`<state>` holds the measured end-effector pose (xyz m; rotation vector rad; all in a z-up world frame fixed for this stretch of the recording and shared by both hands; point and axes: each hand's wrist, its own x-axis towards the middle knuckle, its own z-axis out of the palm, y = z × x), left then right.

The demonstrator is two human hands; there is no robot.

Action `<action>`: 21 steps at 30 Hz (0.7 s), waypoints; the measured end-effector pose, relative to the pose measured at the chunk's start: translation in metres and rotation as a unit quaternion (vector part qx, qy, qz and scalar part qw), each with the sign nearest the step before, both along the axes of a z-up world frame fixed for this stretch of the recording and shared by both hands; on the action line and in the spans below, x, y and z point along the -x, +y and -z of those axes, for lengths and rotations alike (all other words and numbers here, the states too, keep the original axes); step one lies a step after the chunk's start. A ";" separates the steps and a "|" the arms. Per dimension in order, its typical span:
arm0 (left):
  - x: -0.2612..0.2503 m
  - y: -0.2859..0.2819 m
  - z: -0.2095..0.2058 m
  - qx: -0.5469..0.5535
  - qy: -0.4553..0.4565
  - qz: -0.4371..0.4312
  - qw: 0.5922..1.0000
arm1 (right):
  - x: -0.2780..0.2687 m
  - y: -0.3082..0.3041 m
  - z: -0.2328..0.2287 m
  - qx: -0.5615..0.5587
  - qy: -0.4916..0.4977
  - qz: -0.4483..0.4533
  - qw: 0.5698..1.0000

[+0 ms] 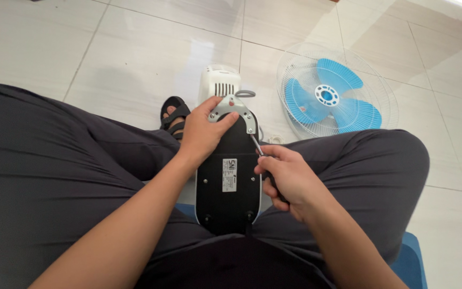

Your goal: The person disassembles a white fan motor housing using a screwdriver, removes screws from the central hub and the base plate, and separates the components. The person then reassembles the motor housing and tightens the screws.

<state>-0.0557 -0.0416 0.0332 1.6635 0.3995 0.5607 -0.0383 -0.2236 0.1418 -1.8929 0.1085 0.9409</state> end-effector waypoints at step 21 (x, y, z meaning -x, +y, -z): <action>0.000 -0.001 -0.002 -0.020 0.000 -0.002 1.000 | -0.010 -0.003 -0.001 -0.055 0.050 0.023 0.997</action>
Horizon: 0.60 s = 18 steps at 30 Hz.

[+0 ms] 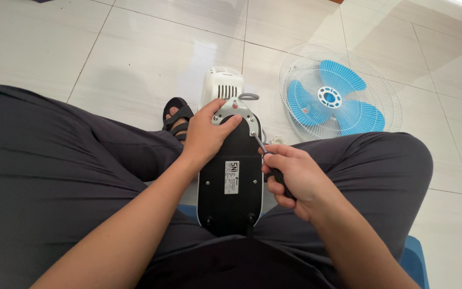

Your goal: The person disassembles a white fan motor housing using a screwdriver, removes screws from the central hub and the base plate, and separates the components. The person then reassembles the motor housing and tightens the screws.

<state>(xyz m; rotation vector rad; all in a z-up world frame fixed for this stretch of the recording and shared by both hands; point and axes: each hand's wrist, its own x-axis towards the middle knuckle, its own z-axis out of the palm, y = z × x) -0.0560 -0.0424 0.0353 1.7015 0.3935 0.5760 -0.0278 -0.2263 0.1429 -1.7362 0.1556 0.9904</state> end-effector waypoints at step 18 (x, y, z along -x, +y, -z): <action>-0.010 0.004 0.015 0.044 -0.004 0.022 0.999 | -0.072 0.021 -0.029 0.100 0.193 -0.039 0.975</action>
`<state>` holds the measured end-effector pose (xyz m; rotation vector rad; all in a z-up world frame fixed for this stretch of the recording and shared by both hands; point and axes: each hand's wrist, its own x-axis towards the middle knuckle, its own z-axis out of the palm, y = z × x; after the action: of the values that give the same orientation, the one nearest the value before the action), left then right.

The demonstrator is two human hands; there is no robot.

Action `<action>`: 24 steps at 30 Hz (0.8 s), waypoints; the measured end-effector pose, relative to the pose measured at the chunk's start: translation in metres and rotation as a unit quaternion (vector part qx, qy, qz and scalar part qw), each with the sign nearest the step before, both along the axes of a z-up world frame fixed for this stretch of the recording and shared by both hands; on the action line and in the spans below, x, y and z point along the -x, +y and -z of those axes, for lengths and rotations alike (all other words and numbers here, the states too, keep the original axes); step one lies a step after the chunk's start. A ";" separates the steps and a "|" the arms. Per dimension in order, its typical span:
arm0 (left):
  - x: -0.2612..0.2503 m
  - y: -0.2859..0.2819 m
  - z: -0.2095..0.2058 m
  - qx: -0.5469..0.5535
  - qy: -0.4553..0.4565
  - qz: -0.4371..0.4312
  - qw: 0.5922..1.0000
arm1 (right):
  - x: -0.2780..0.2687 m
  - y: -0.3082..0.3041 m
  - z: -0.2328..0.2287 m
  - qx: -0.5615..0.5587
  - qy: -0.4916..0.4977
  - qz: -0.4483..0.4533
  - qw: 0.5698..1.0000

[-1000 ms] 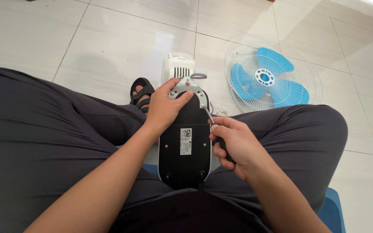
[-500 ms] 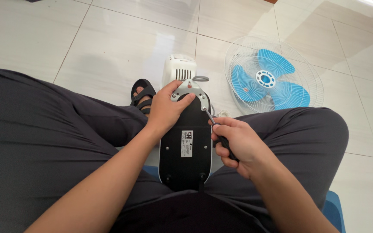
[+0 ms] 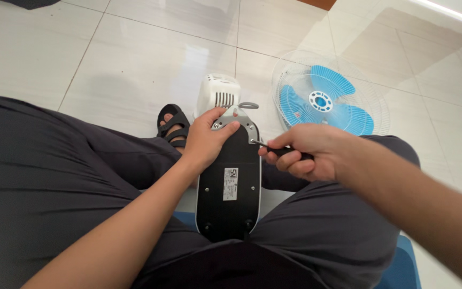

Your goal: The person disassembles a white fan motor housing using a screwdriver, removes screws from the central hub and the base plate, and separates the components. The person then reassembles the motor housing and tightens the screws.

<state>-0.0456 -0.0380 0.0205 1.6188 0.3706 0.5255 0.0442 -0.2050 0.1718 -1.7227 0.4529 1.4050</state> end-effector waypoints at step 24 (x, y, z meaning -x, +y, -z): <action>0.004 0.001 -0.004 0.039 -0.031 0.039 0.998 | 0.020 0.047 -0.014 0.278 -0.344 -0.668 0.599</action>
<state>-0.0499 -0.0366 0.0243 1.5318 0.2771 0.4951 0.0243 -0.1580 0.1854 -3.1796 -1.2827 1.2481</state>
